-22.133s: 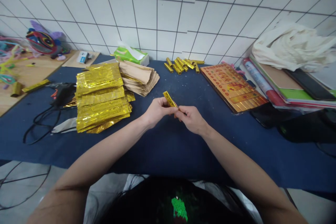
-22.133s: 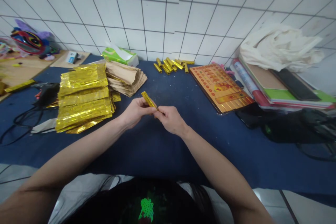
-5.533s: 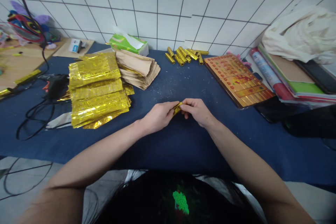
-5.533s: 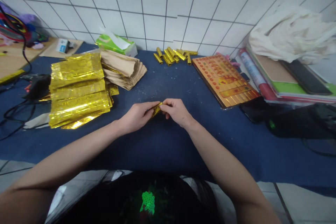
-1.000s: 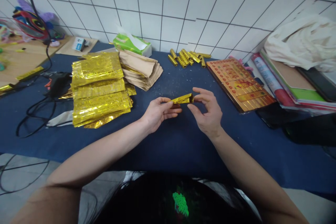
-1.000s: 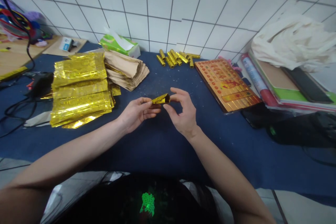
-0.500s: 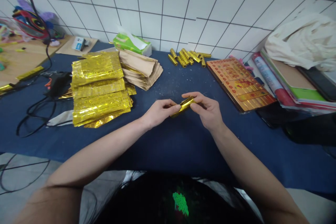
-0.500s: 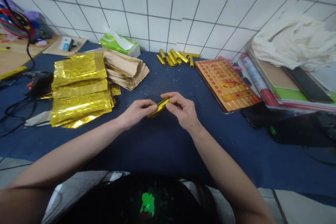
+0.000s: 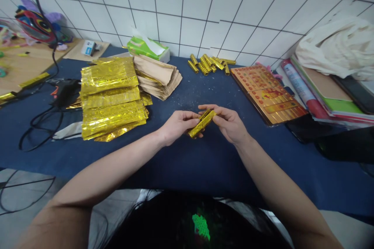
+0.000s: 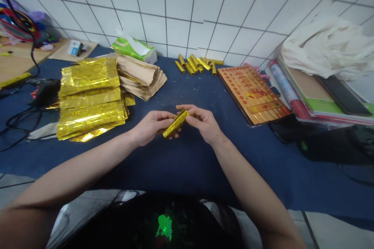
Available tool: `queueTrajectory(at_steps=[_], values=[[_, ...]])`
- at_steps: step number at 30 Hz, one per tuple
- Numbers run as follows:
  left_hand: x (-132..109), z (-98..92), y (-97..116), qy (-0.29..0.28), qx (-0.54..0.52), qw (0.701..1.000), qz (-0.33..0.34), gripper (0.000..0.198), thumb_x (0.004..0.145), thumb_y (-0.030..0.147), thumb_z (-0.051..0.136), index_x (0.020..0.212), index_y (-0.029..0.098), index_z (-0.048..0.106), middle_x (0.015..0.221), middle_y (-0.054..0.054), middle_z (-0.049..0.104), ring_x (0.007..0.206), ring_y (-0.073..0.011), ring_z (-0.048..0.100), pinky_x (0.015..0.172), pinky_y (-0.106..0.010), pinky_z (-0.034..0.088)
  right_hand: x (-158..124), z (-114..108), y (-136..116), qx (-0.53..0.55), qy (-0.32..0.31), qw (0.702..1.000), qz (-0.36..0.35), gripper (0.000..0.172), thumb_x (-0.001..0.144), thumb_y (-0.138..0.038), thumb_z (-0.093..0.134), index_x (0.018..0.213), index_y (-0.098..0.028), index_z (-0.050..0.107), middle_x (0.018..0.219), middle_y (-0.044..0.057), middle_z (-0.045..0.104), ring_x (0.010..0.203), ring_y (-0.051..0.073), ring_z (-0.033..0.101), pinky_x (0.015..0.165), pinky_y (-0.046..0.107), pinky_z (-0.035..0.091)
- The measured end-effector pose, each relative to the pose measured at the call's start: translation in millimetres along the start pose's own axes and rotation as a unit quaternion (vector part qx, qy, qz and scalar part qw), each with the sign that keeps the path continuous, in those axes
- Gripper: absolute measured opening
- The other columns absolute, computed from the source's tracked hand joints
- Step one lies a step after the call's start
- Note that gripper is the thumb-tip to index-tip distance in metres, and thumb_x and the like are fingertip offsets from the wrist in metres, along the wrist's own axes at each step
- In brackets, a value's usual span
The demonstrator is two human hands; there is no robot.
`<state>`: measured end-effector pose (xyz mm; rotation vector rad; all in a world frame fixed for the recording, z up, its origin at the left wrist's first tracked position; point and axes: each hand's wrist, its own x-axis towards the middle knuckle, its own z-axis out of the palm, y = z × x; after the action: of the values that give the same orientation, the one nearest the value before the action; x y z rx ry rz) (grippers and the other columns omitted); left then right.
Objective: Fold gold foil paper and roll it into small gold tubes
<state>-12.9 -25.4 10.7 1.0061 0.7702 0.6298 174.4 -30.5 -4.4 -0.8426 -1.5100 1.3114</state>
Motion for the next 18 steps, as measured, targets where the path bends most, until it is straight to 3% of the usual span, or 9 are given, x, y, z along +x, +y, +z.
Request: queueTrajectory(at_steps=[3, 9, 12, 18], values=[[-0.6, 0.6, -2.7, 0.018, 0.121, 0.990, 0.066, 0.023, 0.080, 0.026, 0.053, 0.093, 0.009, 0.062, 0.072, -0.004, 0.065, 0.062, -0.0139, 0.064, 0.057, -0.023, 0.048, -0.3, 2.3, 0.0, 0.002, 0.016, 1.000, 0.014, 0.013, 0.081, -0.031, 0.058, 0.076, -0.020, 0.064, 0.112, 0.006, 0.061, 0.107, 0.022, 0.055, 0.096, 0.045, 0.038], [-4.2, 0.7, -7.3, 0.054, 0.369, 0.912, 0.171, 0.029, 0.084, 0.025, 0.044, 0.104, 0.016, 0.063, 0.090, -0.002, 0.068, 0.077, -0.0141, 0.062, 0.071, -0.024, 0.046, -1.2, 5.8, -0.4, -0.008, 0.015, 1.000, 0.020, 0.017, 0.080, -0.031, 0.058, 0.069, -0.019, 0.064, 0.110, 0.006, 0.061, 0.102, 0.021, 0.057, 0.093, 0.042, 0.039], [-5.4, 0.7, -8.5, 0.064, 0.405, 0.893, 0.186, 0.031, 0.085, 0.025, 0.041, 0.106, 0.018, 0.063, 0.091, -0.001, 0.068, 0.077, -0.0131, 0.061, 0.070, -0.023, 0.045, -1.4, 5.5, -0.1, -0.039, 0.030, 0.999, 0.018, 0.016, 0.080, -0.027, 0.058, 0.067, -0.019, 0.064, 0.106, 0.006, 0.062, 0.099, 0.020, 0.057, 0.090, 0.040, 0.040], [-4.6, 0.2, -9.0, 0.092, 0.415, 0.888, 0.176, 0.033, 0.087, 0.029, 0.038, 0.105, 0.016, 0.063, 0.080, -0.001, 0.067, 0.070, -0.0116, 0.059, 0.063, -0.021, 0.042, -1.2, 7.9, -3.2, -0.109, 0.063, 0.992, 0.011, 0.017, 0.077, -0.022, 0.057, 0.061, -0.018, 0.061, 0.099, 0.006, 0.064, 0.093, 0.019, 0.058, 0.086, 0.037, 0.039]])
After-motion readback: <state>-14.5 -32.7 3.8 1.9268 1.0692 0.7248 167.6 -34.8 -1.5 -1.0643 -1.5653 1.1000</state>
